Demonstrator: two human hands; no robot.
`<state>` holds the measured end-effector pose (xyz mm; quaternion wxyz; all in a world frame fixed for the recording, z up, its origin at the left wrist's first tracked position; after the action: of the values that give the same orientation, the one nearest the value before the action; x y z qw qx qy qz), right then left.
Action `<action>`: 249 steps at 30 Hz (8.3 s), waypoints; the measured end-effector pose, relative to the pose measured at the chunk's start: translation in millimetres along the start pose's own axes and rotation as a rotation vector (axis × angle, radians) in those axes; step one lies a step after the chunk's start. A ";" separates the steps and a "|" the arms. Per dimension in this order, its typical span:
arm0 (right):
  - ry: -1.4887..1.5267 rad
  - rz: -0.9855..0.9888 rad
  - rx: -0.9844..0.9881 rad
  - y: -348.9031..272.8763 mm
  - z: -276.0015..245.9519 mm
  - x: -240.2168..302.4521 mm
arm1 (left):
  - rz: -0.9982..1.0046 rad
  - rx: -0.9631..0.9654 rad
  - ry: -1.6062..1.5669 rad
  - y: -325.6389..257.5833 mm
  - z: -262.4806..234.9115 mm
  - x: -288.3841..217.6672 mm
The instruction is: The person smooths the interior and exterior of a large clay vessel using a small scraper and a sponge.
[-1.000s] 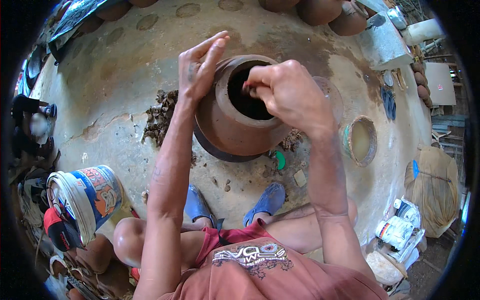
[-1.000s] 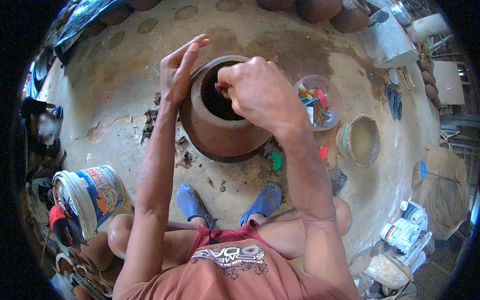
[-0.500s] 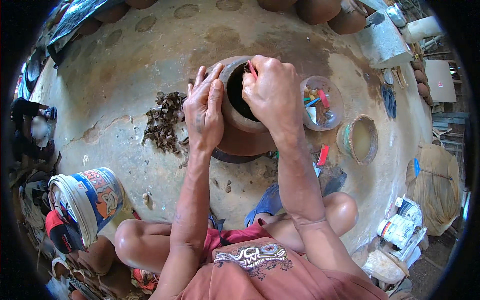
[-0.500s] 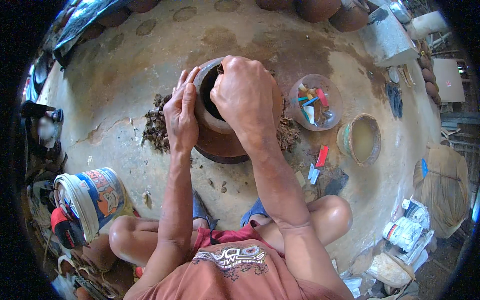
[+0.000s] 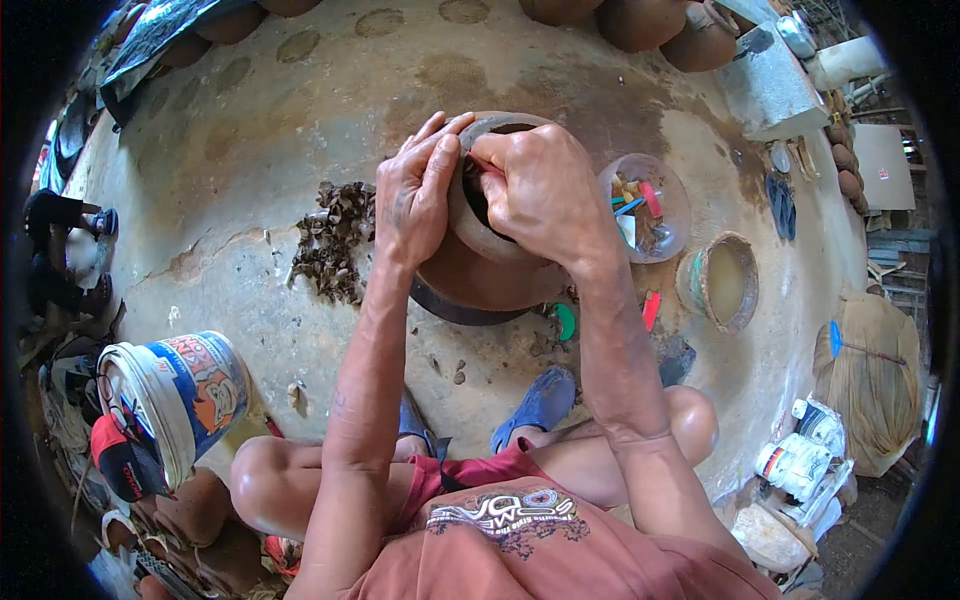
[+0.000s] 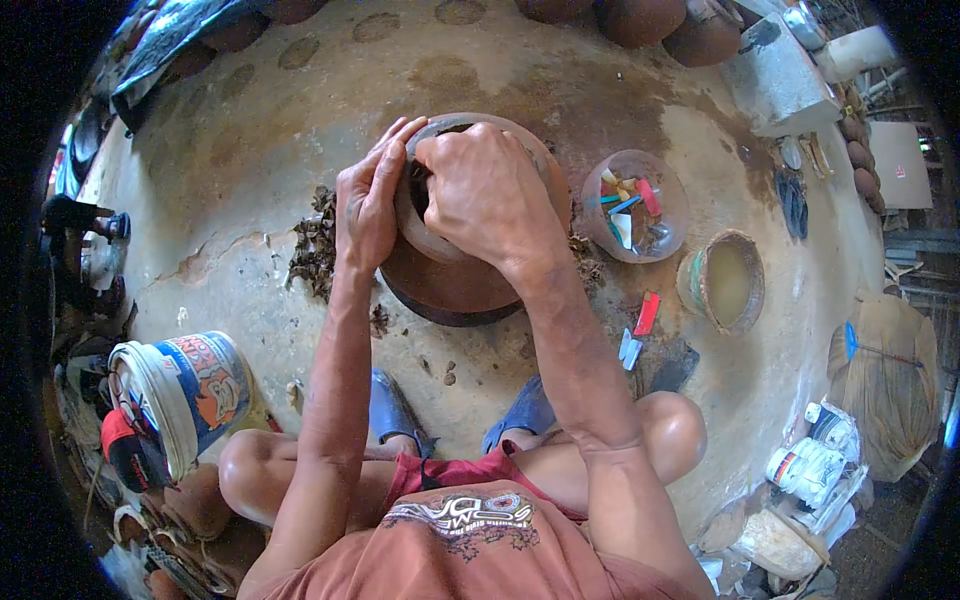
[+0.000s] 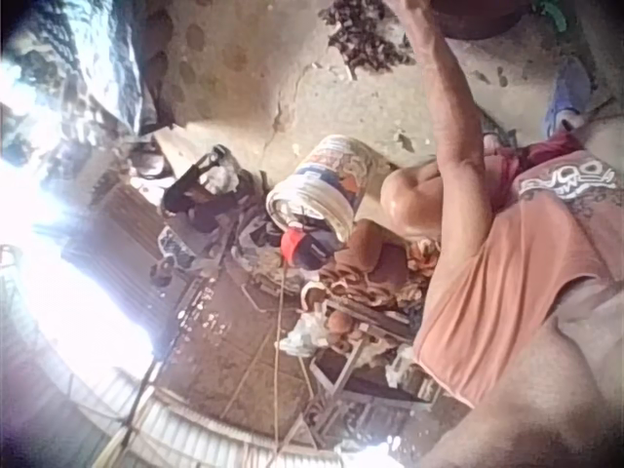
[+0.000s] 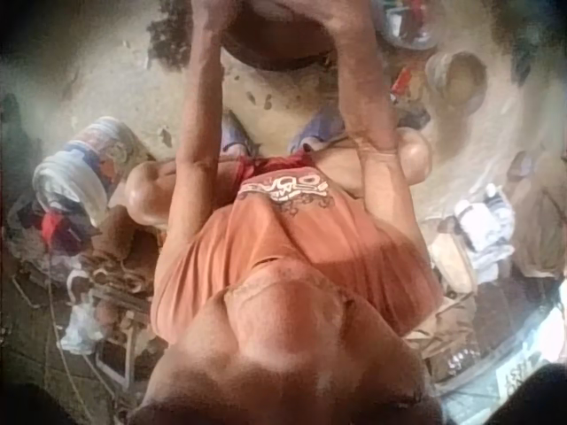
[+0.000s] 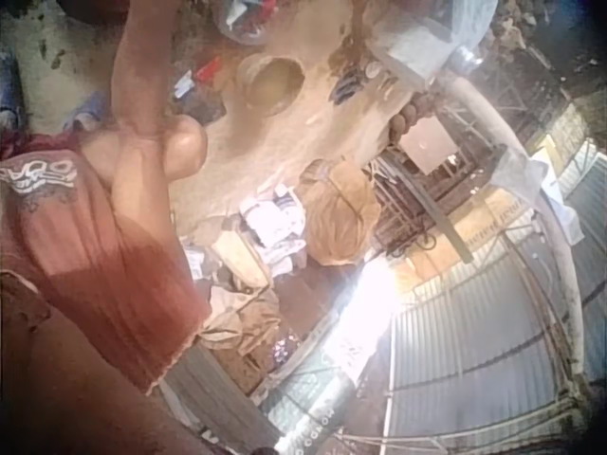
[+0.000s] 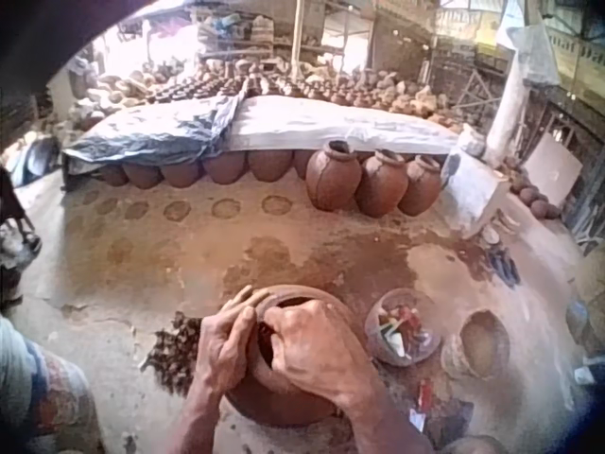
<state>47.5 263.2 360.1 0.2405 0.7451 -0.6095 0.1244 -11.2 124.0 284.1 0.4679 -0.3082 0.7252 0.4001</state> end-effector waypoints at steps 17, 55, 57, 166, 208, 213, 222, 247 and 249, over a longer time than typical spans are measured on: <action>-0.023 -0.180 0.282 -9.1 -4.6 -1.1 | 0.034 0.350 -0.059 58.0 -3.5 16.3; 0.057 0.442 -0.226 -27.6 -20.7 7.2 | -0.356 -0.459 -0.031 -65.2 -31.0 26.3; 0.026 0.482 -0.248 -24.2 -15.5 5.9 | -0.267 -0.396 -0.023 -71.2 -6.4 7.8; -0.043 -0.152 0.209 16.1 -53.3 -6.3 | -0.105 -0.244 -0.082 25.4 -36.4 21.5; 0.004 -0.445 0.500 2.1 -28.1 -4.9 | -0.135 0.085 0.032 58.9 -18.8 33.3; 0.002 -0.501 0.568 1.6 -35.9 -6.6 | -0.145 0.181 0.163 90.7 -14.1 39.7; -0.100 -0.565 0.780 5.2 -55.4 -3.3 | -0.049 0.357 0.333 128.0 11.8 35.0; -0.081 0.301 -0.232 -36.1 -61.8 -220.1 | 0.018 0.216 -0.424 9.8 -12.6 10.2; 0.204 0.324 -0.411 -40.1 -49.9 -194.3 | 0.031 0.228 -0.402 7.3 -10.6 11.1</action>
<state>47.8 459.2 301.5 0.4236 0.5571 -0.7059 0.1097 -25.9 117.5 278.5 0.6287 -0.1564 0.6624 0.3762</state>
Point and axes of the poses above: each hand's wrist, its own y-axis towards the middle knuckle, its own z-axis out of the palm, x = y × z, the point moved 3 cm from there along y, towards the middle knuckle, and after that the axes turned 9 degrees about x, right-handed, at the moved point
